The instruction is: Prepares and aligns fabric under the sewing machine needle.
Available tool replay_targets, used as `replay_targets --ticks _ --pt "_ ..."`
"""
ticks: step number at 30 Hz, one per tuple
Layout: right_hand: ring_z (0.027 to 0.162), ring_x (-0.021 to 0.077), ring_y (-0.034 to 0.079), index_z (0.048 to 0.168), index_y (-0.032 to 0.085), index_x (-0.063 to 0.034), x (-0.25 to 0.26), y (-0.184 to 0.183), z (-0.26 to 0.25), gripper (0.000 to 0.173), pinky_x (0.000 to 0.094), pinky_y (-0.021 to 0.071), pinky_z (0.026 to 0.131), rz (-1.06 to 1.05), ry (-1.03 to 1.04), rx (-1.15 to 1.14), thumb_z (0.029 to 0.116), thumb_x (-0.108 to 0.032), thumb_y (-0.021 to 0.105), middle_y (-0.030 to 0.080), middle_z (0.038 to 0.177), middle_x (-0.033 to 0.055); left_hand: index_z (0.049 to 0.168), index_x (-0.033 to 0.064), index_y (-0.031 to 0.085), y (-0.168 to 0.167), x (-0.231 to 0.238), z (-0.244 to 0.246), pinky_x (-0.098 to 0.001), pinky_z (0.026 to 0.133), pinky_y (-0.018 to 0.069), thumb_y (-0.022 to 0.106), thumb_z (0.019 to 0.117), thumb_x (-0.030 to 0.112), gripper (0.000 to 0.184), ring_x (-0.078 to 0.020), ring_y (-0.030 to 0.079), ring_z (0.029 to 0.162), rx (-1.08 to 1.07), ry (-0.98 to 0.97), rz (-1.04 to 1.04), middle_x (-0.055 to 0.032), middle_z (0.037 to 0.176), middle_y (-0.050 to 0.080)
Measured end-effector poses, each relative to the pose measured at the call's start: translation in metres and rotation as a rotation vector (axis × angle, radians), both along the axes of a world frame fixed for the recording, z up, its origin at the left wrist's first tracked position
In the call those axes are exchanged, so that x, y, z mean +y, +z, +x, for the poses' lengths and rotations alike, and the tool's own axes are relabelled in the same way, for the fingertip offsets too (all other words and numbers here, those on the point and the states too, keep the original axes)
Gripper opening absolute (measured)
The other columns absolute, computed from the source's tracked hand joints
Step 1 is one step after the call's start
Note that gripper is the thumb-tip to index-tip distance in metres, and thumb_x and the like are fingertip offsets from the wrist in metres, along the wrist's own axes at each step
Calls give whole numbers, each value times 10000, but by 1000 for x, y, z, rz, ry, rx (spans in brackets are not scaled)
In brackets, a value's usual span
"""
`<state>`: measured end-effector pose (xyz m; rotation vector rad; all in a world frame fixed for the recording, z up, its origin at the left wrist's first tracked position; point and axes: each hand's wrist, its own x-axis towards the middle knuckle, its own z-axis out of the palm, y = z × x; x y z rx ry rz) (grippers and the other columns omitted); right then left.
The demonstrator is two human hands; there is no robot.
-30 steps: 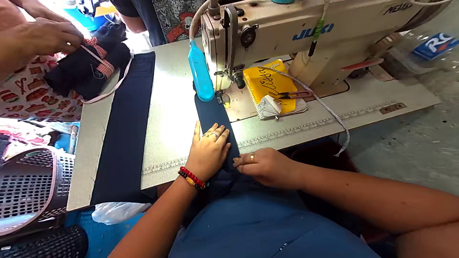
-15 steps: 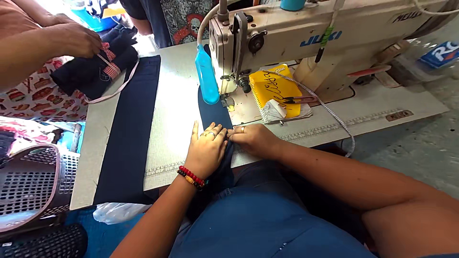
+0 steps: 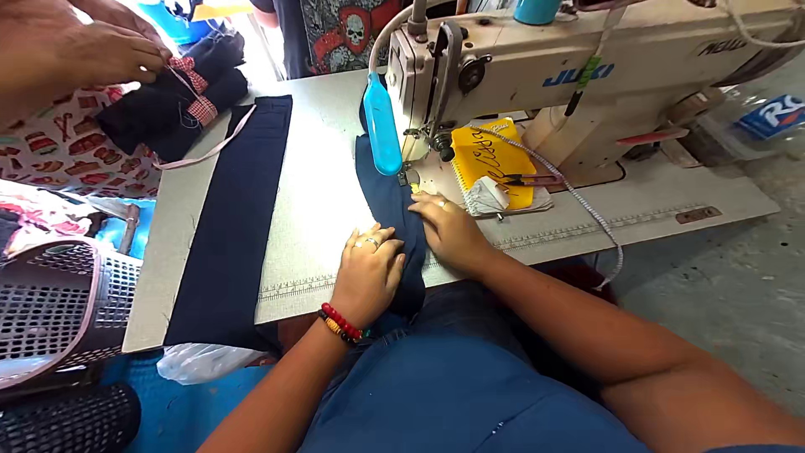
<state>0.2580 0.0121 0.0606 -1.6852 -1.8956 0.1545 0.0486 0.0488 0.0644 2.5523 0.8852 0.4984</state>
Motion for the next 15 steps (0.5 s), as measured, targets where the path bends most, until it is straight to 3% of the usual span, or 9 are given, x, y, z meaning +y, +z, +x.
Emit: replay_targets --ticks 2,5,7,10,12,15 --pt "1269 302 600 1225 700 -34 -29 -1 -1 311 490 502 1055 -3 -29 158 947 -77 568 642 1332 161 1125 91 740 -4 -15 -4 -557 1200 318 479 1049 331 363 -288 471 1431 -60 43 -100 -103 1398 629" --pt "956 126 669 1112 698 -29 -84 0 -12 223 322 586 836 -102 -49 453 984 -164 576 684 1064 84 993 78 740 -2 -32 -8 -562 1103 403 521 1026 356 356 -297 541 1331 -94 77 -185 -105 1322 654" --pt "871 76 681 1082 698 -9 -110 2 -17 222 256 594 790 -196 6 621 1012 -175 568 703 1002 68 972 66 735 3 -39 -8 -553 1014 453 555 1007 350 338 -300 600 1204 -84 73 -212 -106 1233 675" --pt "826 51 682 1044 708 -17 -124 4 -23 219 230 600 757 -321 53 747 1024 -180 563 703 963 45 1062 42 705 11 -43 -6 -467 936 523 587 997 300 291 -243 655 1073 -119 57 -346 -108 1141 692" --pt "851 50 675 1071 709 -25 -126 5 -28 221 220 589 779 -369 36 755 1017 -191 575 698 1002 54 1127 62 657 17 -43 -4 -346 888 568 625 986 259 244 -133 673 992 -233 87 -522 -65 1084 685" --pt "915 79 659 1092 703 -37 -127 -1 -28 236 229 556 828 -405 -73 685 991 -223 598 680 1057 81 1224 58 550 27 -34 4 -323 833 582 669 960 120 297 -117 680 947 -430 128 -795 -70 1110 677"
